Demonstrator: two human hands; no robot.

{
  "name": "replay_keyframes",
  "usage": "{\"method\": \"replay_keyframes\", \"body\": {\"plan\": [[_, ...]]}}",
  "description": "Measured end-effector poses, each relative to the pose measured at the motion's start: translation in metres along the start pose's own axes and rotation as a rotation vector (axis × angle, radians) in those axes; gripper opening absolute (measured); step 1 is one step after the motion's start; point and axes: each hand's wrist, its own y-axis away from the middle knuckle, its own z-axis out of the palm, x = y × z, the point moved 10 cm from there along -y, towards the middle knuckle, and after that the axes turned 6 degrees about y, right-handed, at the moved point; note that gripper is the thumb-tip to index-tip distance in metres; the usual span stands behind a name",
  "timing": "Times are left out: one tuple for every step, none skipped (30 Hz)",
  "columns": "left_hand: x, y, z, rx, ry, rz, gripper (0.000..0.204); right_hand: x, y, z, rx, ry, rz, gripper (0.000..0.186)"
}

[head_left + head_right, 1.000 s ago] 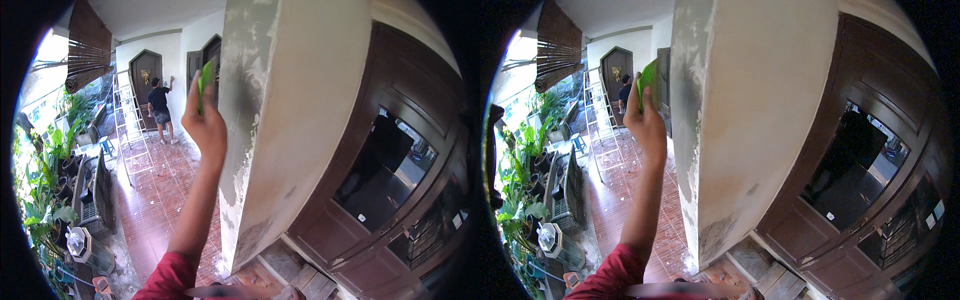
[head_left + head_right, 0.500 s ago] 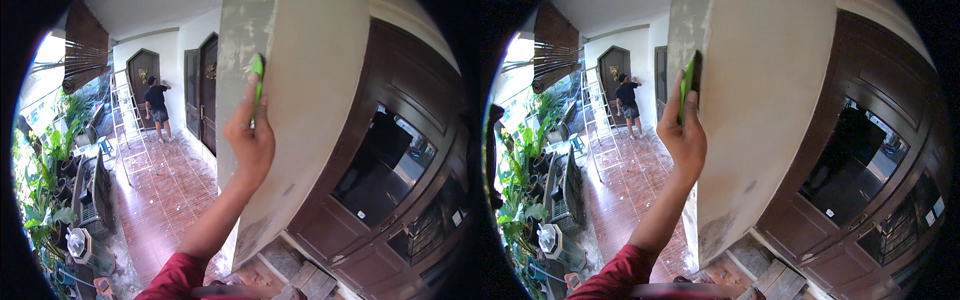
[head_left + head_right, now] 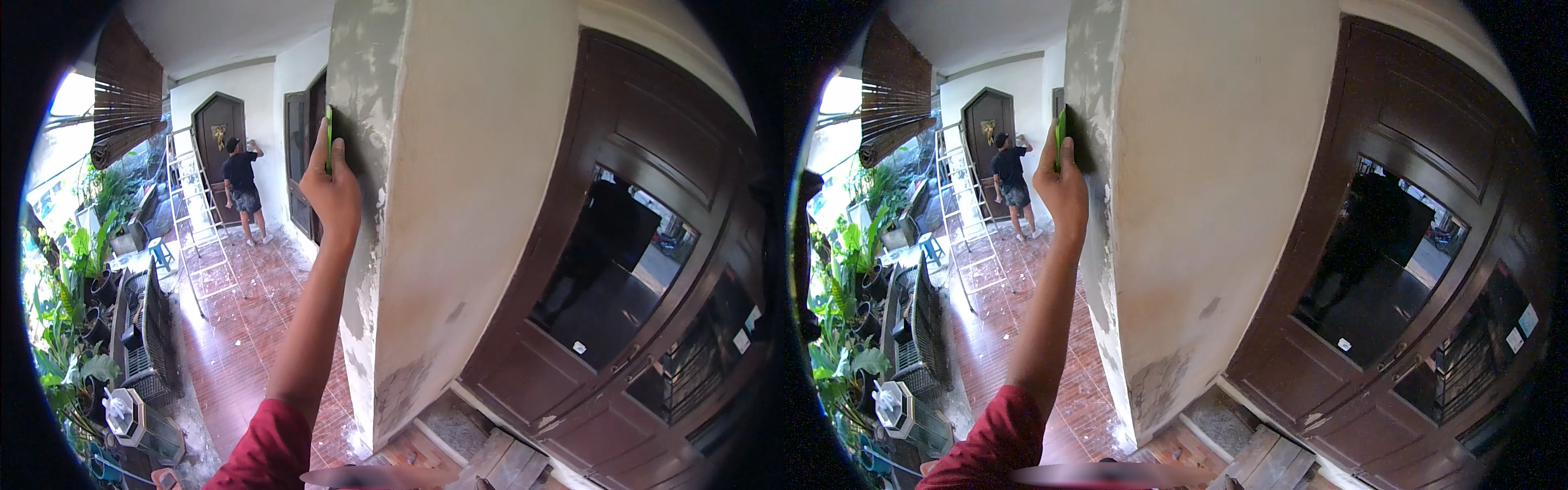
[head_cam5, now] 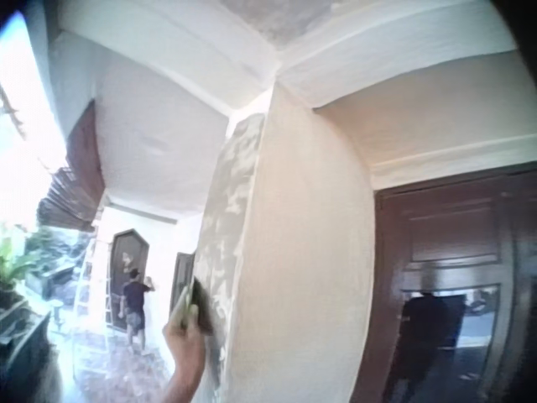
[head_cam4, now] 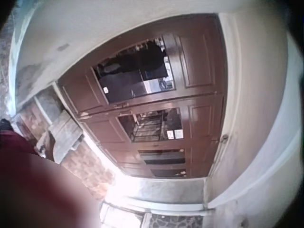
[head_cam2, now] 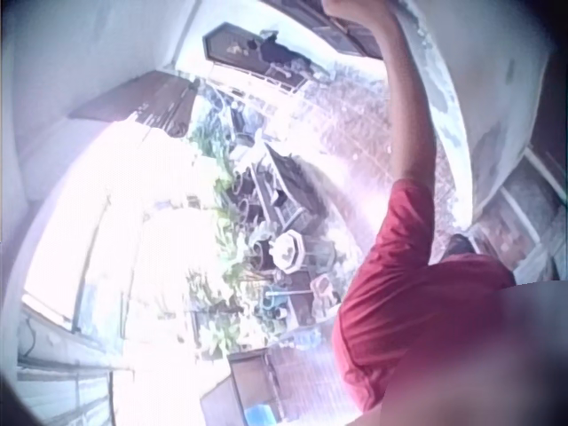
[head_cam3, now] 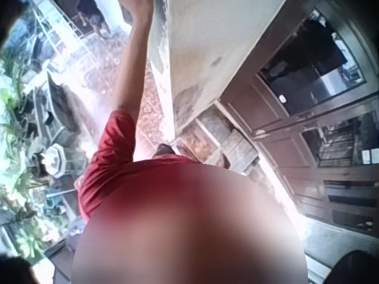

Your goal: The person uses a green plastic trowel to apply and smooth plaster onto a vertical column. They repeatedly spread the material, scrape excess from the trowel, and continue smoothing the surface while another person works nearby.

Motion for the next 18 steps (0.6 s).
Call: {"method": "replay_keyframes", "body": {"plan": [[0.006,0.006,0.004,0.003,0.004,0.001,0.035,0.003,0.004,-0.002,0.003,-0.010,0.014,0.018],[0.009,0.015,0.007,-0.028,0.016,-0.054,0.035,0.005,0.008,-0.004,0.001,-0.032,0.032,0.018],[0.018,0.022,0.009,-0.040,0.035,-0.061,0.035,0.005,0.010,-0.004,-0.003,-0.049,0.047,0.018],[0.031,0.029,0.011,-0.057,0.007,-0.040,0.035,0.005,0.013,-0.003,-0.012,-0.063,0.063,0.018],[0.038,0.037,0.012,-0.067,0.055,-0.082,0.035,0.002,0.014,0.000,-0.017,-0.056,0.059,0.019],[0.052,0.043,0.010,-0.075,0.045,-0.057,0.035,0.000,0.013,0.004,-0.024,-0.046,0.055,0.020],[0.064,0.049,0.007,-0.096,0.019,-0.035,0.035,-0.003,0.012,0.009,-0.031,-0.038,0.051,0.020],[0.073,0.055,0.005,-0.115,0.069,-0.039,0.035,-0.006,0.011,0.013,-0.032,-0.026,0.033,0.021],[0.080,0.060,0.003,-0.146,0.121,-0.044,0.036,-0.009,0.009,0.016,-0.033,-0.016,0.015,0.022],[0.093,0.061,-0.002,-0.133,0.147,0.064,0.035,-0.012,0.006,0.020,-0.032,-0.007,-0.004,0.022],[0.091,0.057,-0.011,-0.098,0.146,0.049,0.035,-0.016,0.004,0.025,-0.062,0.005,-0.040,0.023],[0.087,0.052,-0.019,-0.068,0.147,0.044,0.035,-0.021,0.001,0.028,-0.089,0.016,-0.077,0.024],[0.081,0.047,-0.027,-0.036,0.151,0.048,0.035,-0.024,-0.001,0.030,-0.114,0.024,-0.114,0.025],[0.073,0.034,-0.034,0.014,0.030,0.085,0.034,-0.023,-0.003,0.028,-0.098,0.021,-0.107,0.026],[0.061,0.021,-0.041,0.060,0.071,0.088,0.034,-0.021,-0.004,0.025,-0.079,0.013,-0.101,0.026],[0.050,0.006,-0.046,0.108,0.010,0.110,0.033,-0.019,-0.006,0.022,-0.058,0.002,-0.096,0.026],[0.029,-0.008,-0.044,0.095,0.082,0.042,0.033,-0.018,-0.006,0.019,-0.040,-0.007,-0.106,0.026],[0.011,-0.020,-0.038,0.068,0.078,-0.023,0.034,-0.015,-0.004,0.015,-0.023,-0.015,-0.114,0.026]]}}
